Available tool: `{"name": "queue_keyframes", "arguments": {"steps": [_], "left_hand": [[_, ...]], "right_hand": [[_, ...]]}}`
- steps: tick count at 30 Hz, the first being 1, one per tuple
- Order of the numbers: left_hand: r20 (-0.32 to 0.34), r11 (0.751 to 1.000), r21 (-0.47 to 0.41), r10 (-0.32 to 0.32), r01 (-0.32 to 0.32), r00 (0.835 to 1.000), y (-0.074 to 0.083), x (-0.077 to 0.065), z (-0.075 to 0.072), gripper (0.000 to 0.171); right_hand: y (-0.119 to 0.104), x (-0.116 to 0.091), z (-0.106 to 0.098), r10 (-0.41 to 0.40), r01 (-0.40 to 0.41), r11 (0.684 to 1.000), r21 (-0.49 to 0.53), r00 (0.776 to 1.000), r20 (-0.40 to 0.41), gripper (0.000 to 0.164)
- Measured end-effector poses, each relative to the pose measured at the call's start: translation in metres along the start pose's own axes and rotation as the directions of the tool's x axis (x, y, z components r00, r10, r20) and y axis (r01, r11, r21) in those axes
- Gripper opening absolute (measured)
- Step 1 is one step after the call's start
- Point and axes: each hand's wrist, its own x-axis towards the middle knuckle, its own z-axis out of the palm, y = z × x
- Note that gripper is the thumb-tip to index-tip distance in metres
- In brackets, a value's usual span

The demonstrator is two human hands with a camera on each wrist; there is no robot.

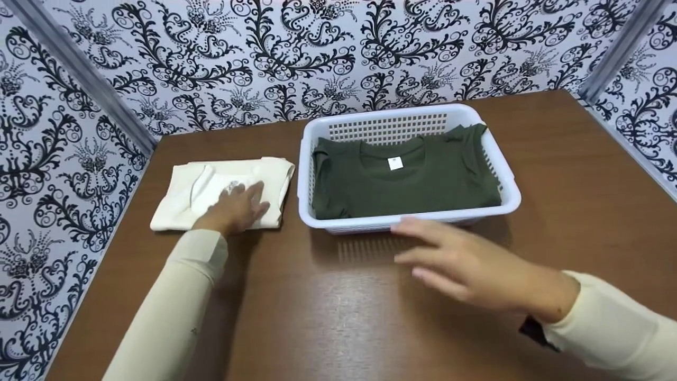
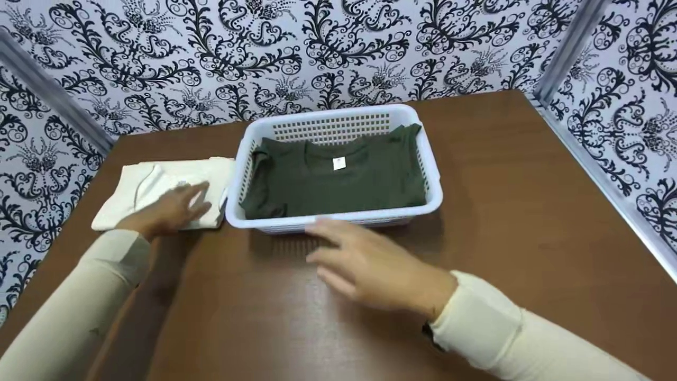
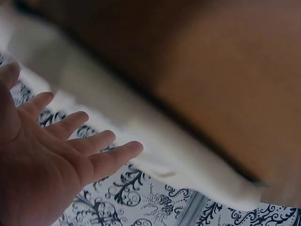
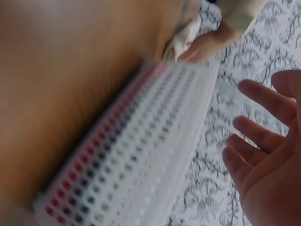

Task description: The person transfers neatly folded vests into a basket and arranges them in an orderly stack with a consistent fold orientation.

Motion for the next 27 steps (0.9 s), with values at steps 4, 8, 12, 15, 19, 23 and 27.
{"name": "queue_keyframes", "arguments": {"steps": [4, 8, 12, 15, 19, 23, 27], "left_hand": [[0.019, 1.000, 0.005, -0.020, 0.020, 1.000, 0.000, 0.000, 0.010, 0.064], [0.019, 0.998, 0.001, -0.055, 0.055, 0.998, 0.002, -0.001, 0.016, 0.064], [0.023, 0.997, 0.005, -0.074, 0.073, 0.997, 0.003, -0.004, 0.017, 0.063], [0.027, 0.998, 0.013, -0.066, 0.065, 0.997, 0.006, -0.011, 0.018, 0.064], [0.020, 0.999, 0.030, -0.036, 0.036, 0.999, 0.005, -0.025, 0.024, 0.064], [0.009, 0.999, 0.049, 0.002, -0.002, 1.000, 0.002, -0.044, 0.033, 0.065], [0.010, 0.997, 0.066, 0.033, -0.033, 0.999, 0.003, -0.068, 0.044, 0.065]], "right_hand": [[-0.007, -0.011, 0.006, 0.060, -0.065, 0.997, 0.042, 0.992, 0.107, 0.022], [-0.009, -0.020, 0.011, 0.099, -0.108, 0.993, 0.045, 0.982, 0.160, 0.020], [-0.009, -0.026, 0.015, 0.133, -0.150, 0.987, 0.063, 0.969, 0.210, 0.020], [-0.008, -0.032, 0.019, 0.165, -0.190, 0.979, 0.078, 0.953, 0.254, 0.020], [-0.004, -0.037, 0.024, 0.196, -0.231, 0.968, 0.093, 0.938, 0.287, 0.020], [-0.005, -0.037, 0.028, 0.250, -0.287, 0.953, 0.099, 0.926, 0.283, 0.018], [-0.007, -0.037, 0.033, 0.305, -0.345, 0.931, 0.115, 0.912, 0.273, 0.017]]}}
